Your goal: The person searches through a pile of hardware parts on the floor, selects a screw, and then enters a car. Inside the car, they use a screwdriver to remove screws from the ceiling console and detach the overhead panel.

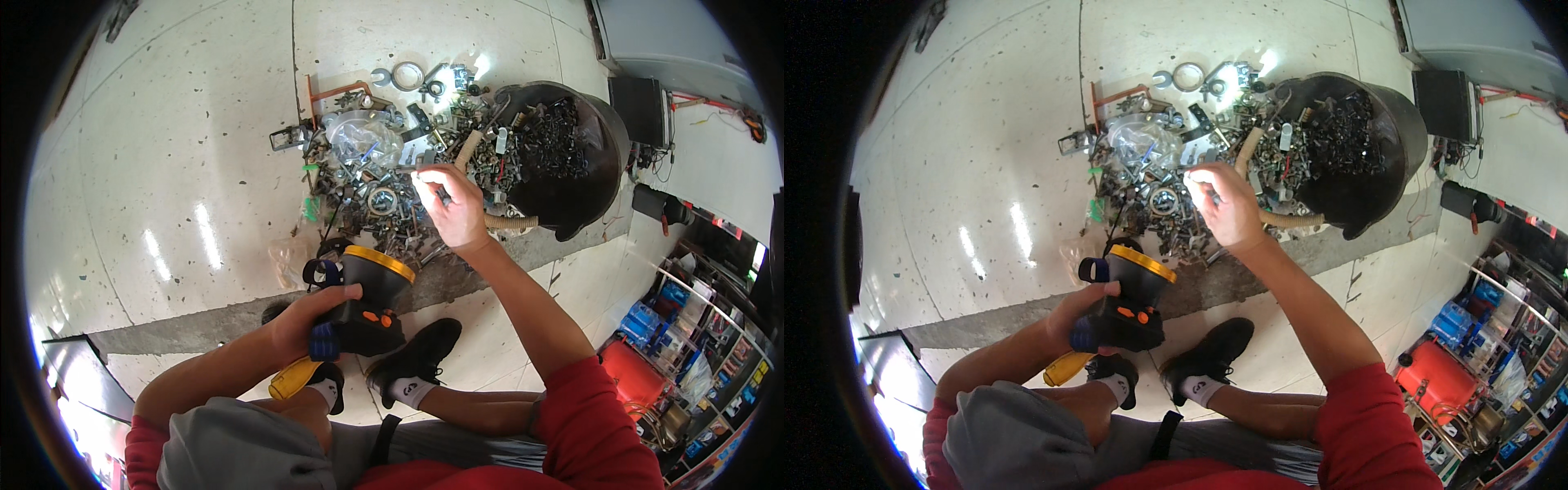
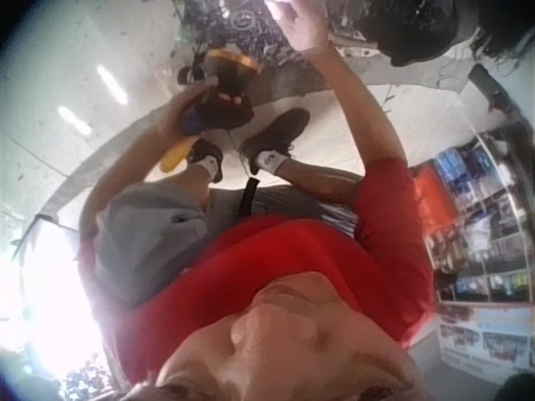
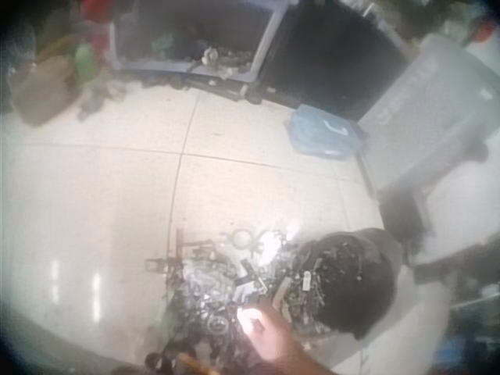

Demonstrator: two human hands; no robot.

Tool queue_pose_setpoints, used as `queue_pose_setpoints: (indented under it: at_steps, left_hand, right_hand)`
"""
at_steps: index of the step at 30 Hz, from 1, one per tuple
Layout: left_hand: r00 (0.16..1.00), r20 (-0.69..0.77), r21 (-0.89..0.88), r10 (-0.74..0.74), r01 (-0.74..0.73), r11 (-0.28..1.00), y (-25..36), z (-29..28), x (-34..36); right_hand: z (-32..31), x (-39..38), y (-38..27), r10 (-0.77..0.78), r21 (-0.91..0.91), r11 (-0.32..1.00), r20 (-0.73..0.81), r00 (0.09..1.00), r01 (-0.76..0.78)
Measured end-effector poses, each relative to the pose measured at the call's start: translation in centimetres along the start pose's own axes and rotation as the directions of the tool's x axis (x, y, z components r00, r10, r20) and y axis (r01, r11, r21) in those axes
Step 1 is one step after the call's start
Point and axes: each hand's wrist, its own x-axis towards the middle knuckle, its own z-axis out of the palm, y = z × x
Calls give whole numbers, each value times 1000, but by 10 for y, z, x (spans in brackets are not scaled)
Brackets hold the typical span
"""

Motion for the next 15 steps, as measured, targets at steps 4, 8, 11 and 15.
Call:
queue_pose_setpoints:
  at_steps: [4,8,11,15]
  left_hand:
    - [999,-18,21,26,-26,999,-3,6,-1]
    - [999,-12,48,30,-29,998,-3,12,-3]
    - [998,-47,92,37,-32,995,-3,15,-6]
    - [997,-53,112,51,-45,993,-3,17,-9]
  right_hand:
    - [3,-19,-21,232,446,864,62,971,-235]
    - [-7,-28,-39,350,514,775,135,927,-368]
    - [-14,-30,-51,359,595,722,114,926,-354]
    - [-24,-31,-64,419,717,521,257,871,-463]
